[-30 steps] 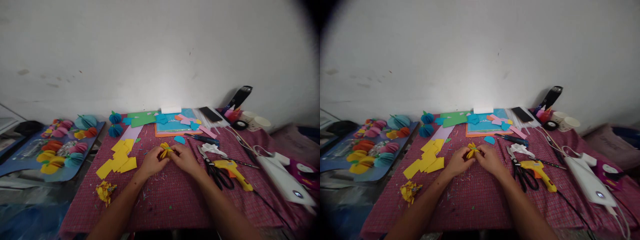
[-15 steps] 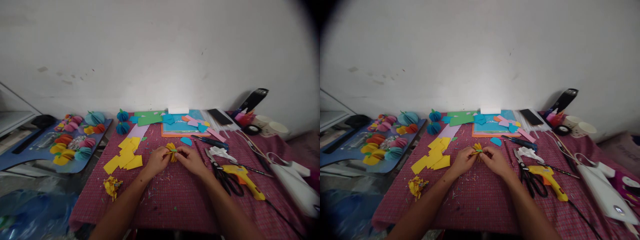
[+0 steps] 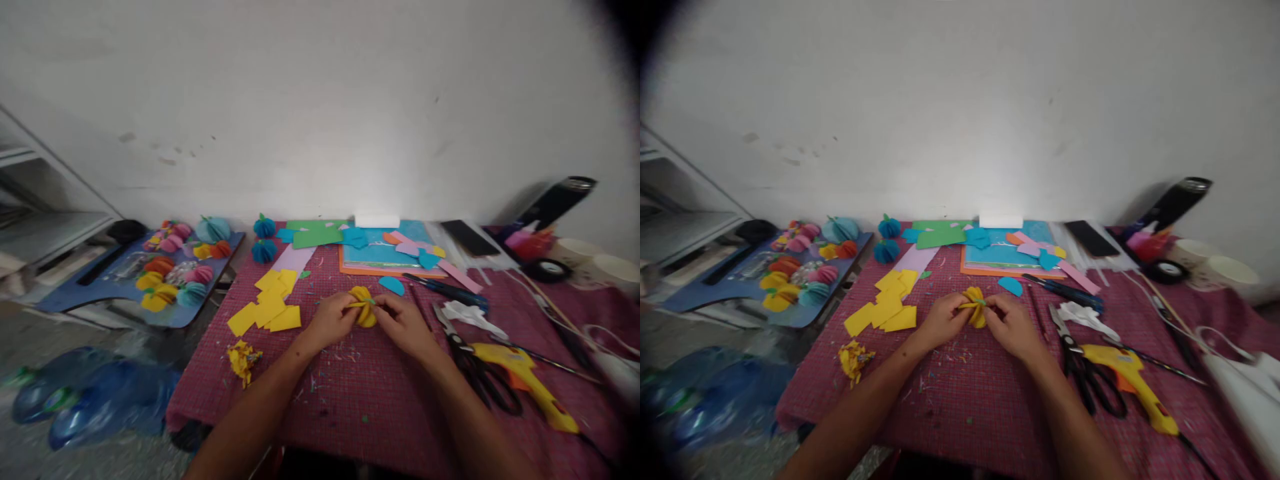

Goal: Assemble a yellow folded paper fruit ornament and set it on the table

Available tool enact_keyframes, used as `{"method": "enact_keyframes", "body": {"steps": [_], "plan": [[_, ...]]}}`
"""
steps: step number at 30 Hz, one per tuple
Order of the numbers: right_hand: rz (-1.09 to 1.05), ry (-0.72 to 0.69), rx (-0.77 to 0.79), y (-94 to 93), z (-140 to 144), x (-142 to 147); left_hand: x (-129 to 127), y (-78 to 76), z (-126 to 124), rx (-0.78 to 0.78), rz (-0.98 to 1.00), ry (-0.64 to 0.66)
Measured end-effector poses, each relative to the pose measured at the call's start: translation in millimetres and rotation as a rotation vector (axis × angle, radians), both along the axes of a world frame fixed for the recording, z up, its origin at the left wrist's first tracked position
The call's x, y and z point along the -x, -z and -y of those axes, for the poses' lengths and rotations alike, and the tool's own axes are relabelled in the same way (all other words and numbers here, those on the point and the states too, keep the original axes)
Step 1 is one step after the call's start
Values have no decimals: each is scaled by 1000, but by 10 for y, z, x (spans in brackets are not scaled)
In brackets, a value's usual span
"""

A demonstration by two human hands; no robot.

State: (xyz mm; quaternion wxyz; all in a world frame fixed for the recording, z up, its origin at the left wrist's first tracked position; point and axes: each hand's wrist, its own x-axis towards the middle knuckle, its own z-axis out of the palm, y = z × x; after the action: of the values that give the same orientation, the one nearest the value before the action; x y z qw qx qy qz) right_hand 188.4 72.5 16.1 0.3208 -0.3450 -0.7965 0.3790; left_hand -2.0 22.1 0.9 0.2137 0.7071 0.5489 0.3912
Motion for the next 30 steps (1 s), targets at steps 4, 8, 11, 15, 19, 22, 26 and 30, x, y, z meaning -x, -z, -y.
{"method": "enact_keyframes", "body": {"steps": [4, 8, 11, 15, 19, 22, 26, 30], "plan": [[87, 78, -170, 65, 4, 16, -20, 68, -4, -41, -51, -10], [121, 95, -213, 91, 15, 31, -40, 84, 4, -37, -34, -5], [127, 126, -225, 79, 23, 18, -44, 59, 10, -12, -18, -22], [124, 200, -241, 76, 6, -21, -37, 38, -1, 9, 20, 2], [144, 327, -229, 83, -47, -76, -19, 48, -25, 14, 97, 5], [157, 392, -215, 79, -85, -107, -5, 45, -30, 42, 205, -29], [172, 418, -205, 58, -103, -110, 2, 13, -14, 81, 325, -40], [191, 431, -182, 24, -97, -100, 8, -6, -11, 104, 349, -65]]}}
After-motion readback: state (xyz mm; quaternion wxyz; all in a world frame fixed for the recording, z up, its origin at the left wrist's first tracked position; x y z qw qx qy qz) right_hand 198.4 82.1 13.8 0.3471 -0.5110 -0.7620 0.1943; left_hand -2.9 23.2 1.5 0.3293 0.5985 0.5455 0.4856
